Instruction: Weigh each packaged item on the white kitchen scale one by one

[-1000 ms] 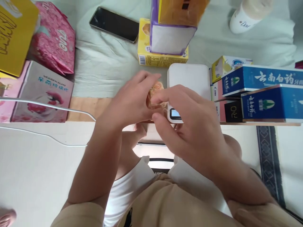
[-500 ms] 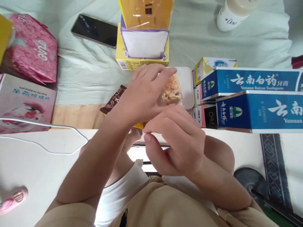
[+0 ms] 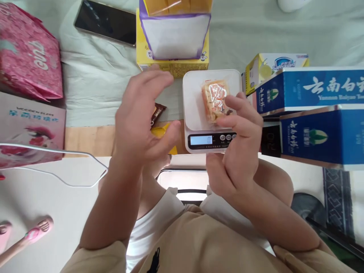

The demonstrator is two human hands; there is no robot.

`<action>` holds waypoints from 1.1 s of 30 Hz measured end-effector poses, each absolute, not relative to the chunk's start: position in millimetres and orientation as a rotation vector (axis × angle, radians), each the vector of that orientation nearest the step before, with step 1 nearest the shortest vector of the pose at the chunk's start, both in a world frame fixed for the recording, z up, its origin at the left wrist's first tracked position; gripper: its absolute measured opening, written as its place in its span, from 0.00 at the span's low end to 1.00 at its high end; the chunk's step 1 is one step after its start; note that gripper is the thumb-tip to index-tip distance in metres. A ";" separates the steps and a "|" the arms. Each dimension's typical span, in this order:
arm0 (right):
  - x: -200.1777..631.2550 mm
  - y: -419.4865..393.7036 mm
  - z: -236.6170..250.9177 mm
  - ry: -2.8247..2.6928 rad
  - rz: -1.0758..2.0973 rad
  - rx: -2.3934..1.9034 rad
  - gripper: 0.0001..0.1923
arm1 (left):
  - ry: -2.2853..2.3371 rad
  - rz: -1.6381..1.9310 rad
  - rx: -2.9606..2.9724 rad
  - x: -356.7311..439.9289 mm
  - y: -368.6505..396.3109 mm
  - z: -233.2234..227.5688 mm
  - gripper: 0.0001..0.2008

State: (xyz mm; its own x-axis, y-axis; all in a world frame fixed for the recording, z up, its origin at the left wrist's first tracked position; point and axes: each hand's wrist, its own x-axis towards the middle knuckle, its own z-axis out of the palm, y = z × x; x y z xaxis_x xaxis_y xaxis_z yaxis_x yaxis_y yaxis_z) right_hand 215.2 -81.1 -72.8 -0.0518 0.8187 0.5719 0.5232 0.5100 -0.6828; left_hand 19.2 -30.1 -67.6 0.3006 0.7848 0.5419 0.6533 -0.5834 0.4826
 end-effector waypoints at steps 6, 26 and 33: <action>210.7 -73.1 -80.2 -1.696 0.190 -1.121 0.16 | 1.457 1.348 2.215 6.3 -41.3 -71.8 0.12; 207.4 -62.5 -83.8 -2.024 -0.096 -1.420 0.15 | 1.224 1.389 2.330 18.4 -33.8 -67.5 0.08; 211.2 -62.6 -80.9 -2.037 0.017 -1.611 0.20 | 1.287 1.305 2.251 32.3 -22.8 -67.1 0.09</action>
State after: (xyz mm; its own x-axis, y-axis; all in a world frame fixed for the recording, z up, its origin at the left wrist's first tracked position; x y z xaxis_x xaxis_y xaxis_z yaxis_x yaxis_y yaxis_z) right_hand 211.2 -62.6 -80.9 -0.1412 0.9061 0.3988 0.8994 0.2857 -0.3307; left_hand 32.3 -22.8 -67.1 0.2140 0.7845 0.5821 0.5714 -0.5838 0.5768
